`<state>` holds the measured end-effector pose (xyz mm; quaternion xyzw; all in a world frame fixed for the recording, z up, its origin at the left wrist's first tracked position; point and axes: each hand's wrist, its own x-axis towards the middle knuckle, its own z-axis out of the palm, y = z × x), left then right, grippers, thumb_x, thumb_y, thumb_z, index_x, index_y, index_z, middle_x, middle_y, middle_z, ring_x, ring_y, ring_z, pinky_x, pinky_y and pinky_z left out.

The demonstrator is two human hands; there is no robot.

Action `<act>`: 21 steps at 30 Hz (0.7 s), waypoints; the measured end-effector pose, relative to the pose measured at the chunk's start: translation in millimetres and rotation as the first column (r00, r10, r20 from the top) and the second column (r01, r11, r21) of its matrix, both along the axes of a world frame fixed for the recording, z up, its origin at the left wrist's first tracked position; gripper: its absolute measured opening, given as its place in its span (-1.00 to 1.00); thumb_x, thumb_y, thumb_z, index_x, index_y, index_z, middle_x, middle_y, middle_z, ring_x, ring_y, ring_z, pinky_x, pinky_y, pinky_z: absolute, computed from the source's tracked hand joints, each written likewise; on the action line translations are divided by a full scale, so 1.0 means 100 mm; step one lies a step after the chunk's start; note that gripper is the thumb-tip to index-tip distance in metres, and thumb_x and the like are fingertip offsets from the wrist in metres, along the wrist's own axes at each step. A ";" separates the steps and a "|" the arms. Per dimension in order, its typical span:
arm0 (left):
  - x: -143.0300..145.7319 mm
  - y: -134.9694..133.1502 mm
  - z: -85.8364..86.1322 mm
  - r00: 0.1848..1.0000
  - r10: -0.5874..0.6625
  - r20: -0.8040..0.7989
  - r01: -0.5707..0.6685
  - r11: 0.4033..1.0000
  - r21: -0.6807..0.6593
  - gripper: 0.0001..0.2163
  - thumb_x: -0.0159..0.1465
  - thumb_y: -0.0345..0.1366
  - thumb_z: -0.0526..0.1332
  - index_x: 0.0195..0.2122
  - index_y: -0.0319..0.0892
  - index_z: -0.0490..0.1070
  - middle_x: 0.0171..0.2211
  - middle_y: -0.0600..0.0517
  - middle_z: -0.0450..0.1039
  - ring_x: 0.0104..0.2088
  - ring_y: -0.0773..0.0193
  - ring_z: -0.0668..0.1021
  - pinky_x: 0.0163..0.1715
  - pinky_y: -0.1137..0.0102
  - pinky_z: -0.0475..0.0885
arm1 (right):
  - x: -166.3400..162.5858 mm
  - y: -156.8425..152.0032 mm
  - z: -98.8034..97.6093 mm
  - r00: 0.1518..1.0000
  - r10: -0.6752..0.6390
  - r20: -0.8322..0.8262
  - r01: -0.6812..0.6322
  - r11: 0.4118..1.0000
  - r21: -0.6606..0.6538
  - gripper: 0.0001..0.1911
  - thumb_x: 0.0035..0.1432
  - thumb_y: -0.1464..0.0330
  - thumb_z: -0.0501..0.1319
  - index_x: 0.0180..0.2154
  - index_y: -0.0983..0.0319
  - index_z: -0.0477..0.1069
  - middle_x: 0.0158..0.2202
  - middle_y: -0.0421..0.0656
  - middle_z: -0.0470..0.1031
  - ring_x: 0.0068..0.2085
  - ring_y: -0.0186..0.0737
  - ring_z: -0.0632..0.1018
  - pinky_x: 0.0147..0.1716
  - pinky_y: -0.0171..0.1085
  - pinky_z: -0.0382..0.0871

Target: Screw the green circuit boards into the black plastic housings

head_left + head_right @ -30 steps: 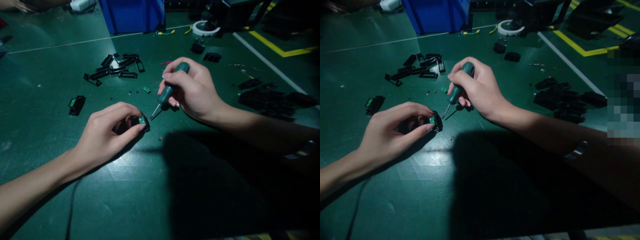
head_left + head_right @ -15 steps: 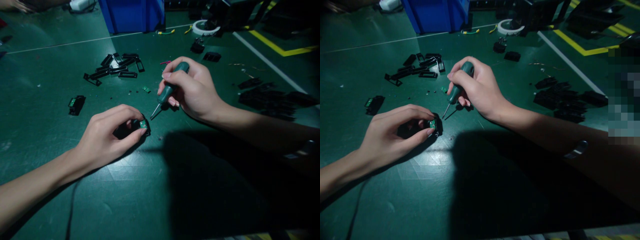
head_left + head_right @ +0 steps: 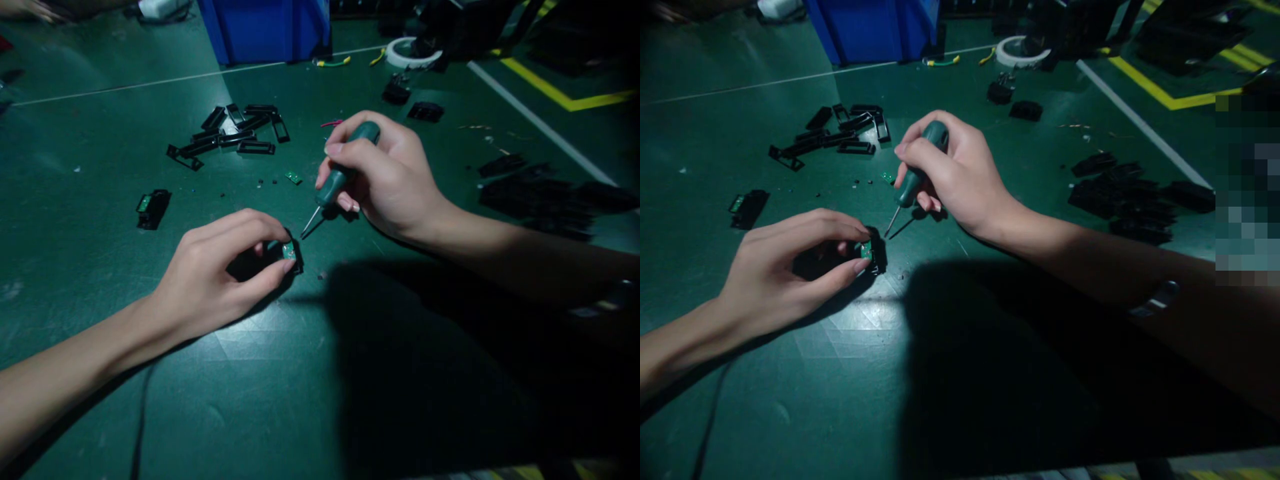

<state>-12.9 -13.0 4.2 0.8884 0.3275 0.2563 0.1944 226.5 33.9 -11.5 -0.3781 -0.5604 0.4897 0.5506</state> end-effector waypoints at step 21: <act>0.00 -0.01 -0.01 1.000 -0.027 0.008 0.027 0.999 0.019 -0.84 0.33 -0.33 0.38 -0.11 -0.29 0.57 -0.10 -0.06 0.64 -0.09 0.29 0.65 -0.06 0.46 0.50 | -0.01 -0.02 0.02 1.000 -0.005 0.020 0.005 1.000 -0.009 -0.88 0.22 0.36 0.31 -0.27 0.17 0.36 -0.48 -0.25 0.59 -0.68 -0.37 0.40 -0.73 -0.30 0.14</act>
